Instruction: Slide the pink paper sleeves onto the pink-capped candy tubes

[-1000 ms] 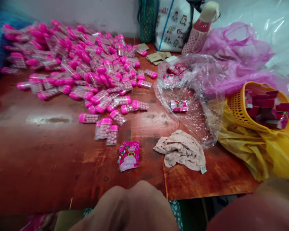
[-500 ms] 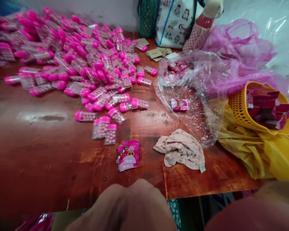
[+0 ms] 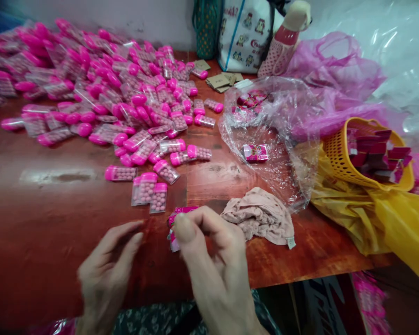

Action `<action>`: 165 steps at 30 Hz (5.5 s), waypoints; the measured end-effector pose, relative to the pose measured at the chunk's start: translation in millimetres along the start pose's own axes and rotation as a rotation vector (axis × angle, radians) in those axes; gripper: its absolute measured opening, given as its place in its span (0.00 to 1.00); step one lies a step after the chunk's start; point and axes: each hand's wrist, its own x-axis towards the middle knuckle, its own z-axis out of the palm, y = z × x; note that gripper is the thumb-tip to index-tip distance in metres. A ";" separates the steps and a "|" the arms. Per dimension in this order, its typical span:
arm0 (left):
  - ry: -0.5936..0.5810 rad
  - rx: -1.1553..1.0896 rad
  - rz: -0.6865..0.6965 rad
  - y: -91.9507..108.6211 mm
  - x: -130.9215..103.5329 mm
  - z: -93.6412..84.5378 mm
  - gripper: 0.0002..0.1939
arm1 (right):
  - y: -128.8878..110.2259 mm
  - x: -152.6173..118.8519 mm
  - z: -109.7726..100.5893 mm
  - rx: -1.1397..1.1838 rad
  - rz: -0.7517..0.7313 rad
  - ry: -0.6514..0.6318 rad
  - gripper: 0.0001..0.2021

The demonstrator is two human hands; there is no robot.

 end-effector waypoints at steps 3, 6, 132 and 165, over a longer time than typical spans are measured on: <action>-0.143 -0.050 0.033 0.4 2.0 32.9 0.10 | 21.0 32.3 11.2 -0.268 0.069 -0.019 0.12; -0.181 -0.062 0.050 0.4 -3.4 46.3 0.11 | 48.2 35.8 26.2 -0.344 0.097 -0.056 0.10; 0.745 -0.817 -0.295 -8.1 63.1 0.0 0.11 | -10.8 36.2 71.4 0.309 0.197 -0.439 0.08; 0.593 -0.849 -0.333 1.1 57.6 16.3 0.11 | -1.3 26.0 73.7 0.529 0.367 -0.494 0.08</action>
